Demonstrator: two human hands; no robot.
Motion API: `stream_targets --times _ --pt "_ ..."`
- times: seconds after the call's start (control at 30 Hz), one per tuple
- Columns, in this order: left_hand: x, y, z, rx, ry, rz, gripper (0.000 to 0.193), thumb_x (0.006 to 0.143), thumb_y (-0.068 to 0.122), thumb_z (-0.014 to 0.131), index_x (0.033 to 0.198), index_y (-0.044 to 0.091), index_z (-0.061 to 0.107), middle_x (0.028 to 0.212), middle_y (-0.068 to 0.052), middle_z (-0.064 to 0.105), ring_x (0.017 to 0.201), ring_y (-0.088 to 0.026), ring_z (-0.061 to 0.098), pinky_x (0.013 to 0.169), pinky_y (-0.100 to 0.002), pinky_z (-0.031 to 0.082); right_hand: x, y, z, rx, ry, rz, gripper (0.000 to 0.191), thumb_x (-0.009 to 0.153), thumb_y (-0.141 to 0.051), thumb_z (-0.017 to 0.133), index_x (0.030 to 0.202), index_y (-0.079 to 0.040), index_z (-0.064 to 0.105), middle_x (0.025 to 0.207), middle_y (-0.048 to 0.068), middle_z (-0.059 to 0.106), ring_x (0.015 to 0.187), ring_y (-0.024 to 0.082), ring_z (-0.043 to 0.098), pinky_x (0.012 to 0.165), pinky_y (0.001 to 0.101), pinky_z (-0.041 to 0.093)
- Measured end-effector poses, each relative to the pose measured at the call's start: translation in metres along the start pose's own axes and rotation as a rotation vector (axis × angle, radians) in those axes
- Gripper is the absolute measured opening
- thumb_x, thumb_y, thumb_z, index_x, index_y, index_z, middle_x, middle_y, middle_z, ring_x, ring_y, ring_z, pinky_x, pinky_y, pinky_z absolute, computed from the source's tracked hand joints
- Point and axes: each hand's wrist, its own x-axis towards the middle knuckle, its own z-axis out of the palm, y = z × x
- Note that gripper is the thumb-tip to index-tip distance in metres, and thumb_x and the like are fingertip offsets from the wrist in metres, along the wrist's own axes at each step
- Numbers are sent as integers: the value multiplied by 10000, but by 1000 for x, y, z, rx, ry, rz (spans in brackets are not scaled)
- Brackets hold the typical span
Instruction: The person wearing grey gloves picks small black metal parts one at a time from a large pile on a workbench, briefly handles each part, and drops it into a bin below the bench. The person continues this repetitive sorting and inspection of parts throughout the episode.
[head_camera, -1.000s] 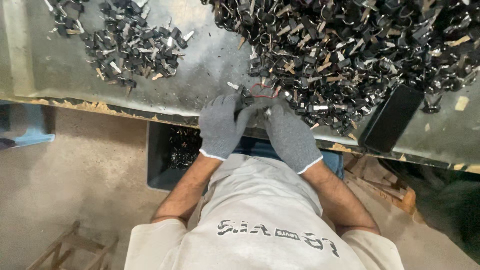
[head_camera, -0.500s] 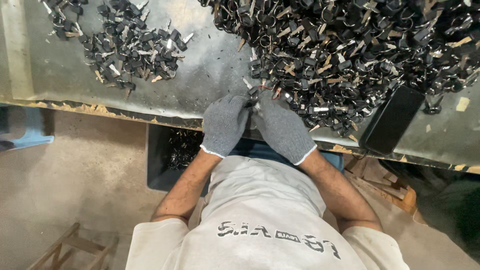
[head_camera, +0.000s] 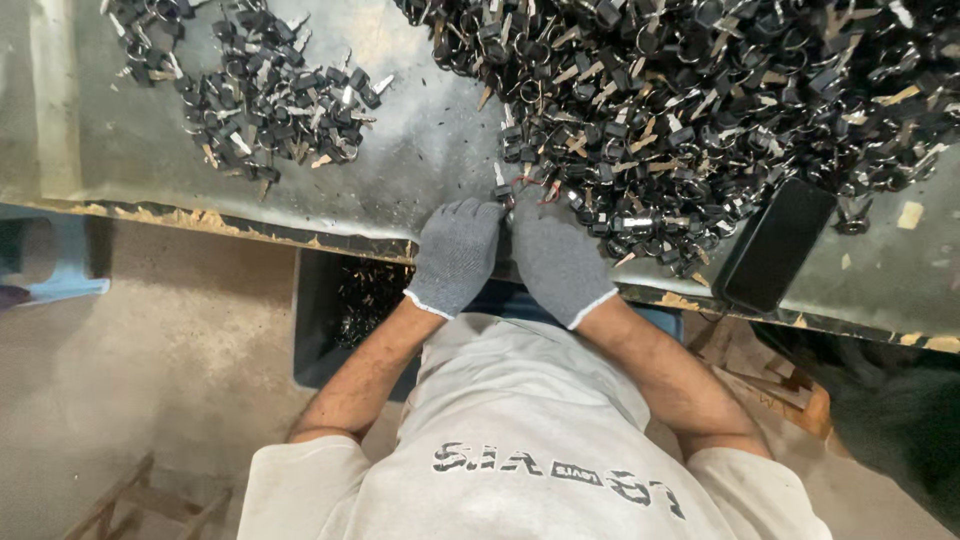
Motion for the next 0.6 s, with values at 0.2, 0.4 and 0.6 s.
stream_targets --times 0.2,0.4,0.6 --pt "-4 -4 0 -85 55 8 208 864 113 645 1068 70 649 965 -132 651 925 -346 652 829 -474 507 -4 9 -7 427 -143 174 335 962 -201 657 1176 29 541 899 241 682 818 414 699 650 505 567" --pt "-7 -5 5 -16 24 29 171 895 106 674 1063 83 660 945 -124 643 921 -342 653 843 -477 516 -3 -6 2 14 26 76 131 952 -123 643 1036 -41 584 919 185 668 796 337 704 624 436 588" --pt "-1 -2 -7 -56 54 3 146 887 121 693 1029 98 671 923 -115 662 886 -335 667 787 -467 521 -5 -4 2 -78 57 1 197 914 -164 657 1001 -9 573 922 200 662 809 336 700 640 420 594"
